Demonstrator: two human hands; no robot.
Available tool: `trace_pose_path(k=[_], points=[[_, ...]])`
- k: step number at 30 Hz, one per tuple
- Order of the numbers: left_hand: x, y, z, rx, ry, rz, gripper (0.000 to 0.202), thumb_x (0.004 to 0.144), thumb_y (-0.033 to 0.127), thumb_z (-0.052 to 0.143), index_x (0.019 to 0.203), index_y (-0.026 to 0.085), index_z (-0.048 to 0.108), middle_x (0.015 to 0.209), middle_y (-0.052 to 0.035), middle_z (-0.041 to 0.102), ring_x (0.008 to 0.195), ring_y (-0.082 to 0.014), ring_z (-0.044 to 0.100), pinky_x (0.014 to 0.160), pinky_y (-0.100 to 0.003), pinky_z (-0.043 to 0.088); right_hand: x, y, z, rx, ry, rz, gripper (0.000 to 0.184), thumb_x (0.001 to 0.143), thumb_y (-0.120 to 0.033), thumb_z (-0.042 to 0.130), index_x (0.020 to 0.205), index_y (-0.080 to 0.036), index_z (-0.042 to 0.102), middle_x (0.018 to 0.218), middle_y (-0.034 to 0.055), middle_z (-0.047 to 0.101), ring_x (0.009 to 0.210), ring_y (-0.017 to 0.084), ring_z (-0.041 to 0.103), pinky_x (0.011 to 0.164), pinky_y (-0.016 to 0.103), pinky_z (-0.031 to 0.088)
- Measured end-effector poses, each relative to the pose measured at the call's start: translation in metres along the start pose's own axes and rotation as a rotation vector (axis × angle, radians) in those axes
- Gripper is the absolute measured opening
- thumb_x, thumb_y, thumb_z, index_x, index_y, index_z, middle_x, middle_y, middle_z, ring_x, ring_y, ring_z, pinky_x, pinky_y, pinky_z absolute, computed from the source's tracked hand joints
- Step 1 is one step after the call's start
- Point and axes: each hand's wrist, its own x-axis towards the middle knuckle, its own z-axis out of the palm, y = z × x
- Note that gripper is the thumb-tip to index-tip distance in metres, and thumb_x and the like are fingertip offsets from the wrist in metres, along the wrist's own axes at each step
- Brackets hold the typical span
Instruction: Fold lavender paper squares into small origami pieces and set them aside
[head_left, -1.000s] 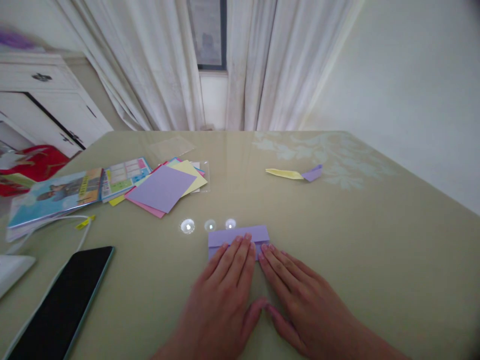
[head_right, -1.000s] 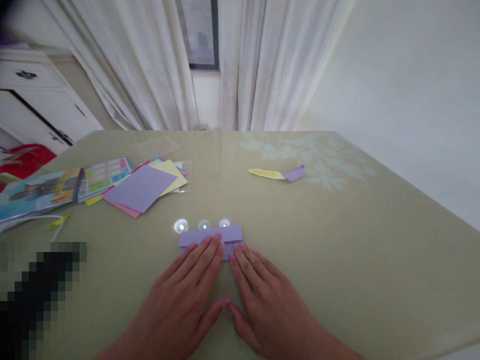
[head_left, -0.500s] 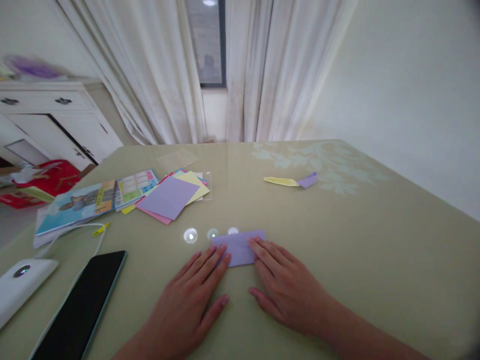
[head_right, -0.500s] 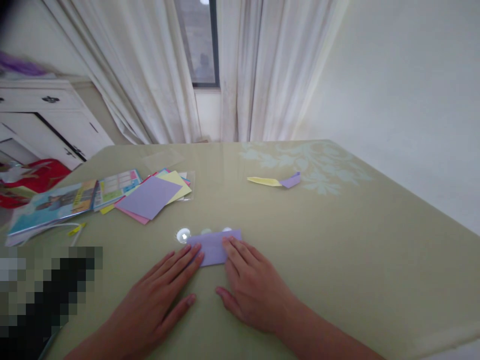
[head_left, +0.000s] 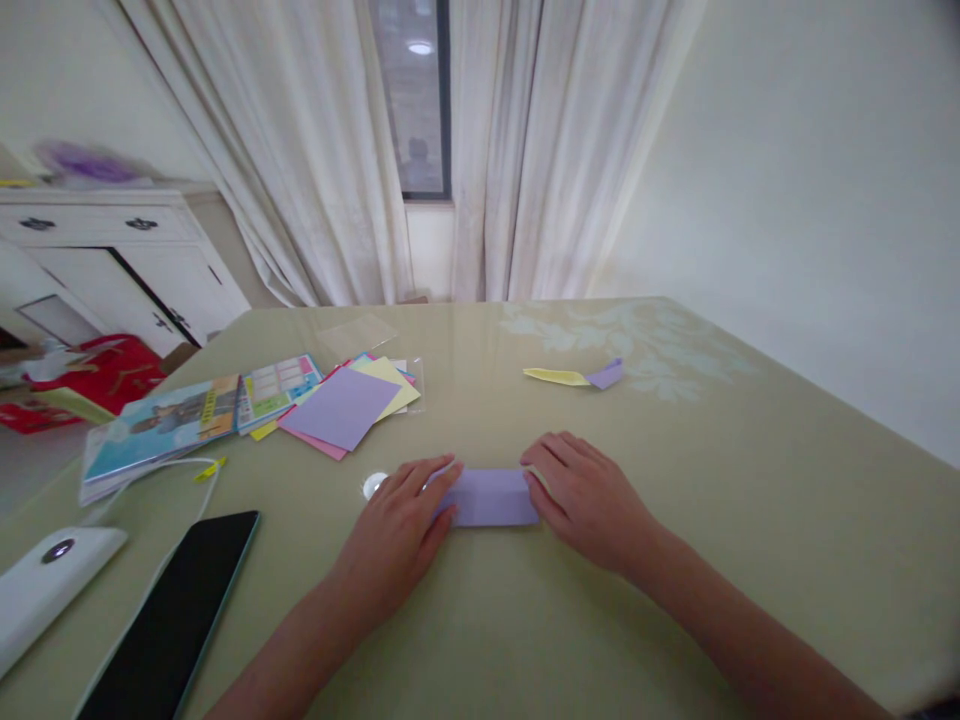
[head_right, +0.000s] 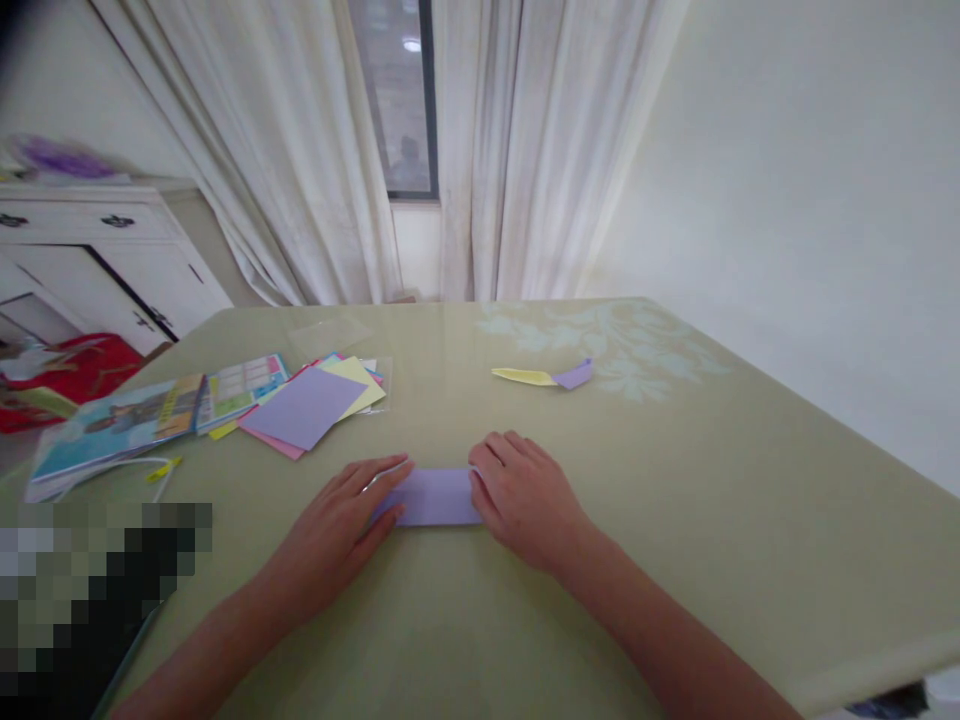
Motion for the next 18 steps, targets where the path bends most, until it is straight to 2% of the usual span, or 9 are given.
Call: trace_pose_path(k=[4, 7, 11, 15, 18], points=[[0.009, -0.012, 0.008, -0.062, 0.005, -0.057, 0.037, 0.107, 0.031, 0.057, 0.142, 0.023, 0.065, 0.145, -0.0106, 0.070, 0.131, -0.0275, 0.067, 0.113, -0.051, 0.055, 0.013, -0.001, 0.015, 0.168, 0.077, 0.083, 0.011, 0.103, -0.018, 0.054, 0.110, -0.017, 0.063, 0.102, 0.0084, 0.072, 0.085, 0.021, 0.068, 0.080, 0.034, 0.054], [0.006, -0.016, 0.011, -0.076, -0.004, -0.077, 0.030, 0.107, 0.030, 0.057, 0.133, 0.024, 0.071, 0.133, -0.0087, 0.075, 0.120, -0.0268, 0.071, 0.107, -0.049, 0.057, 0.003, 0.003, 0.028, 0.283, 0.087, 0.037, 0.010, 0.105, -0.022, 0.055, 0.112, -0.018, 0.062, 0.098, 0.0071, 0.072, 0.081, 0.020, 0.069, 0.075, 0.032, 0.054], [0.004, -0.015, 0.006, -0.099, -0.015, -0.083, 0.027, 0.110, 0.030, 0.051, 0.118, 0.024, 0.076, 0.113, -0.0073, 0.078, 0.105, -0.0260, 0.072, 0.096, -0.045, 0.059, -0.010, 0.003, 0.028, 0.328, 0.099, -0.024, 0.012, 0.108, -0.026, 0.053, 0.113, -0.019, 0.061, 0.096, 0.0071, 0.072, 0.082, 0.021, 0.070, 0.074, 0.032, 0.056], [0.001, -0.011, 0.001, -0.205, 0.019, -0.107, 0.029, 0.111, 0.029, 0.048, 0.109, 0.023, 0.076, 0.102, -0.0061, 0.078, 0.096, -0.0227, 0.072, 0.090, -0.038, 0.060, -0.015, -0.005, 0.024, 0.334, 0.073, -0.115, 0.016, 0.111, -0.032, 0.054, 0.114, -0.019, 0.064, 0.105, 0.0102, 0.076, 0.096, 0.025, 0.072, 0.087, 0.038, 0.059], [-0.002, -0.009, 0.001, -0.277, 0.044, -0.139, 0.024, 0.110, 0.028, 0.050, 0.115, 0.024, 0.073, 0.106, -0.0050, 0.078, 0.098, -0.0216, 0.073, 0.090, -0.035, 0.060, -0.015, -0.009, 0.026, 0.341, 0.003, -0.172, 0.024, 0.108, -0.037, 0.062, 0.124, -0.018, 0.065, 0.123, 0.0122, 0.076, 0.114, 0.028, 0.070, 0.102, 0.044, 0.055]])
